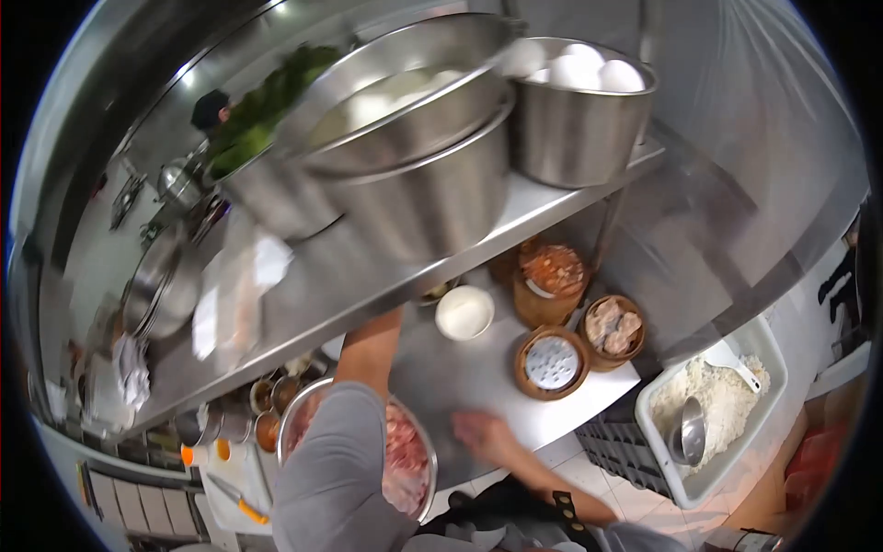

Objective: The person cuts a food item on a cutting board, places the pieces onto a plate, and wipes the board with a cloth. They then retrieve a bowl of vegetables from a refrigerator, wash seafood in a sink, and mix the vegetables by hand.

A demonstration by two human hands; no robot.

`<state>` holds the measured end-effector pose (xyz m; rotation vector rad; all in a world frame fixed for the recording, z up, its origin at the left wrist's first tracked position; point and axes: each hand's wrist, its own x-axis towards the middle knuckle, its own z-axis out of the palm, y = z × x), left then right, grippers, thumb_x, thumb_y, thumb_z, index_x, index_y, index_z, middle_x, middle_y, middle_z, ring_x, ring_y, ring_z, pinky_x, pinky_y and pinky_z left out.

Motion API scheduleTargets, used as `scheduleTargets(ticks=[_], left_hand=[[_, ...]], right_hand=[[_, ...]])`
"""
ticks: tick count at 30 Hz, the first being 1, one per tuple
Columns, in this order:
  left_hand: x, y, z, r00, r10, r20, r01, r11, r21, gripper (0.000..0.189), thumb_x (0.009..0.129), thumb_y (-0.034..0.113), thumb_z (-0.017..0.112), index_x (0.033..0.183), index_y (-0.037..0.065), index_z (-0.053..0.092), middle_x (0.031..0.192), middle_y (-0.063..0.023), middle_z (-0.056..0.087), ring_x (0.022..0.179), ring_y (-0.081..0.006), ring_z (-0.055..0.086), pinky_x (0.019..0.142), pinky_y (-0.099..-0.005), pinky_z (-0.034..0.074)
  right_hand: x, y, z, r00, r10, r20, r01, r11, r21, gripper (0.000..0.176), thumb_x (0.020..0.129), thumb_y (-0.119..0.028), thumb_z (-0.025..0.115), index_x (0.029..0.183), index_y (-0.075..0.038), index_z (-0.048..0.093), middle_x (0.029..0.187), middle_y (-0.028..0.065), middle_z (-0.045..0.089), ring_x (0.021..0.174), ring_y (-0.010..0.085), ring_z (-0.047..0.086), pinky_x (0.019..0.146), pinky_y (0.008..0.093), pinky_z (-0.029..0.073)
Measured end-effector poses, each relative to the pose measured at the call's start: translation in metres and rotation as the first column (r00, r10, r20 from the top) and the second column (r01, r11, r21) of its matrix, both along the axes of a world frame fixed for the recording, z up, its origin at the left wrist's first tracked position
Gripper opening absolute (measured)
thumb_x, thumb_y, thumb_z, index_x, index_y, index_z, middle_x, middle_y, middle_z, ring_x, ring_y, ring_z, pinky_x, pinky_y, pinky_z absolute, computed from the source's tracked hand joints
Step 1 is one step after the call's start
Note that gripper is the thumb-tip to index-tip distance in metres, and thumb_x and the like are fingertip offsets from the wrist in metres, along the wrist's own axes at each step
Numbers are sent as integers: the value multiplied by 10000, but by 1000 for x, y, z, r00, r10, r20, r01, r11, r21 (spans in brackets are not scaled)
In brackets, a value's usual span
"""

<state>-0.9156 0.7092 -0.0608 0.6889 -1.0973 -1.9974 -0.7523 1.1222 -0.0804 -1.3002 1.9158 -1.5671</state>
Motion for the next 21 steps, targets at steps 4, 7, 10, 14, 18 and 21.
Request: scheduleTargets(ticks=[4, 7, 10, 14, 18, 21], left_hand=[[-29, -2, -27, 996, 86, -5, -86, 993, 77, 214, 783, 17, 618, 993, 33, 581, 820, -92, 611, 715, -179, 602, 577, -281, 490], [-28, 3, -34, 994, 109, 20, -110, 991, 78, 218, 782, 13, 615, 996, 31, 578, 820, -93, 611, 717, -182, 602, 574, -283, 491], [-24, 12, -36, 992, 121, 35, -123, 989, 84, 221, 781, 10, 612, 999, 29, 576, 820, -94, 610, 719, -185, 603, 571, -285, 491], [-20, 14, -35, 992, 124, 29, -126, 987, 97, 226, 780, 5, 608, 1003, 27, 572, 820, -96, 609, 721, -188, 604, 567, -287, 492], [-7, 11, -31, 992, 121, 39, -124, 989, 84, 231, 779, 1, 604, 1007, 24, 568, 820, -98, 608, 724, -192, 604, 563, -290, 493], [7, 17, -23, 994, 103, 47, -106, 992, 65, 235, 779, -2, 601, 1009, 22, 566, 820, -99, 608, 726, -194, 605, 560, -291, 493]], right_hand=[[8, 89, -26, 943, 93, 318, -140, 982, 130, 225, 765, -58, 659, 989, -46, 653, 860, 124, 661, 756, 212, 651, 683, 304, 515], [12, 123, -45, 895, -103, 434, 20, 981, 193, 234, 766, -84, 655, 997, -48, 644, 776, 107, 650, 660, 208, 627, 618, 301, 498], [3, 128, -33, 875, -130, 466, 10, 968, 251, 232, 768, -75, 643, 999, -45, 642, 778, 123, 644, 653, 188, 623, 613, 295, 497], [-1, 116, -19, 893, -154, 423, 44, 965, 257, 219, 771, -87, 642, 987, -46, 641, 772, 130, 641, 660, 200, 624, 629, 279, 500], [11, 136, -43, 889, -110, 444, -2, 970, 244, 196, 775, -87, 643, 968, -57, 651, 783, 129, 649, 667, 202, 632, 624, 290, 506], [16, 152, -65, 898, -95, 430, -47, 950, 309, 195, 772, -86, 648, 966, -66, 656, 794, 123, 657, 671, 199, 637, 630, 292, 513]])
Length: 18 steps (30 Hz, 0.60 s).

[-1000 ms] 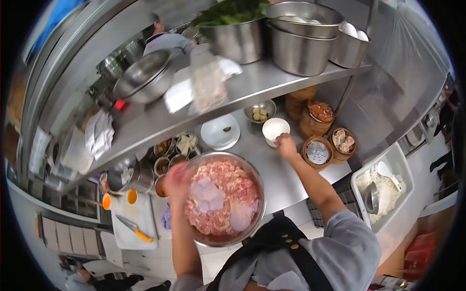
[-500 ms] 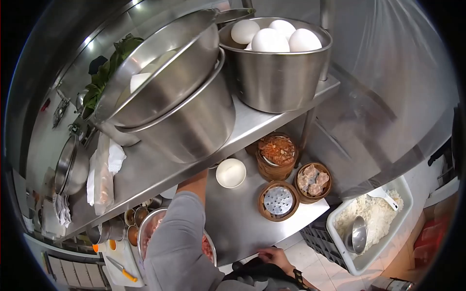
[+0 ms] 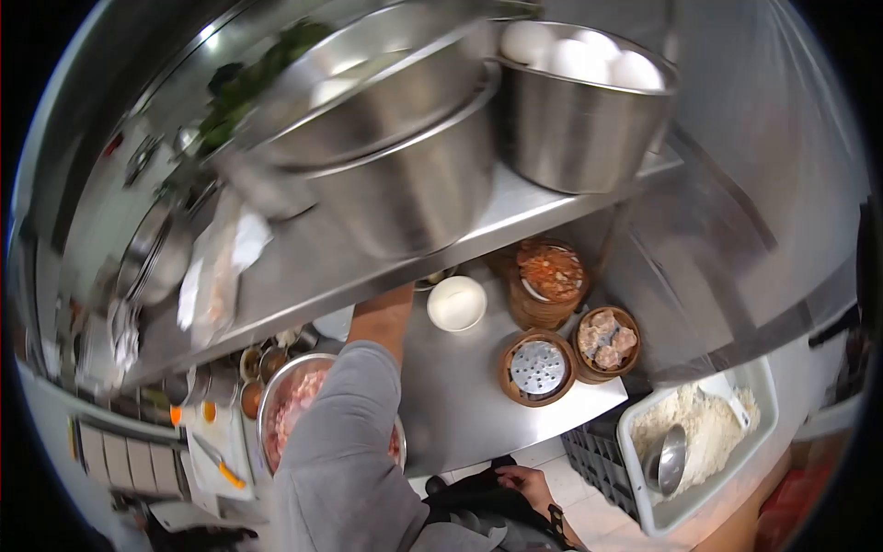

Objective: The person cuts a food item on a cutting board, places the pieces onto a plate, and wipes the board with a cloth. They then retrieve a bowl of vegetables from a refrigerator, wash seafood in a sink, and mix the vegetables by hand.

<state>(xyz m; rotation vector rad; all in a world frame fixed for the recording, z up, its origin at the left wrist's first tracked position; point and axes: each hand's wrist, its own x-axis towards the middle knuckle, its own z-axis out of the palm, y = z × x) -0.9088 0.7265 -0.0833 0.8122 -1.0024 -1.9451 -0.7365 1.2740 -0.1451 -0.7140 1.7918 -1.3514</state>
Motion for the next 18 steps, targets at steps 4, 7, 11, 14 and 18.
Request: scheduleTargets(ticks=[4, 7, 11, 14, 18], left_hand=[[51, 19, 28, 999, 17, 45, -14, 998, -62, 240, 778, -7, 597, 1013, 20, 562, 820, -101, 607, 728, -198, 605, 556, -294, 494], [124, 42, 72, 987, 73, 142, -56, 991, -118, 243, 777, -10, 594, 1016, 18, 559, 820, -102, 606, 730, -201, 606, 553, -295, 495], [304, 116, 144, 806, 250, 537, -200, 968, -149, 320, 714, 14, 580, 1025, -52, 543, 796, -127, 594, 649, -239, 580, 465, -361, 473], [469, 162, 156, 750, 365, 552, -259, 930, -263, 168, 699, 48, 617, 853, -17, 597, 651, -63, 540, 501, -140, 515, 398, -323, 419], [668, 205, 185, 451, 726, 519, -570, 682, -459, 180, 746, 66, 576, 890, -41, 570, 722, -106, 594, 548, -163, 584, 376, -295, 466]], right_hand=[[-10, 6, 9, 984, 178, 2, -178, 983, 48, 228, 749, -56, 639, 976, -44, 655, 760, 101, 664, 666, 178, 640, 647, 269, 509], [-17, 9, 16, 950, 310, -31, -306, 947, 94, 296, 733, -81, 624, 1013, 14, 624, 732, 125, 653, 697, 181, 640, 639, 298, 498], [-18, -2, 32, 903, 425, -59, -411, 897, 163, 292, 733, -73, 622, 1013, 13, 625, 727, 122, 654, 679, 177, 636, 620, 295, 498], [-1, -17, 30, 891, 448, -76, -427, 883, 192, 290, 733, -66, 620, 1013, 12, 627, 724, 121, 655, 665, 173, 633, 606, 293, 497], [41, -35, 29, 890, 448, -87, -416, 874, 250, 287, 734, -57, 618, 1012, 10, 628, 719, 118, 655, 646, 169, 629, 587, 290, 496]])
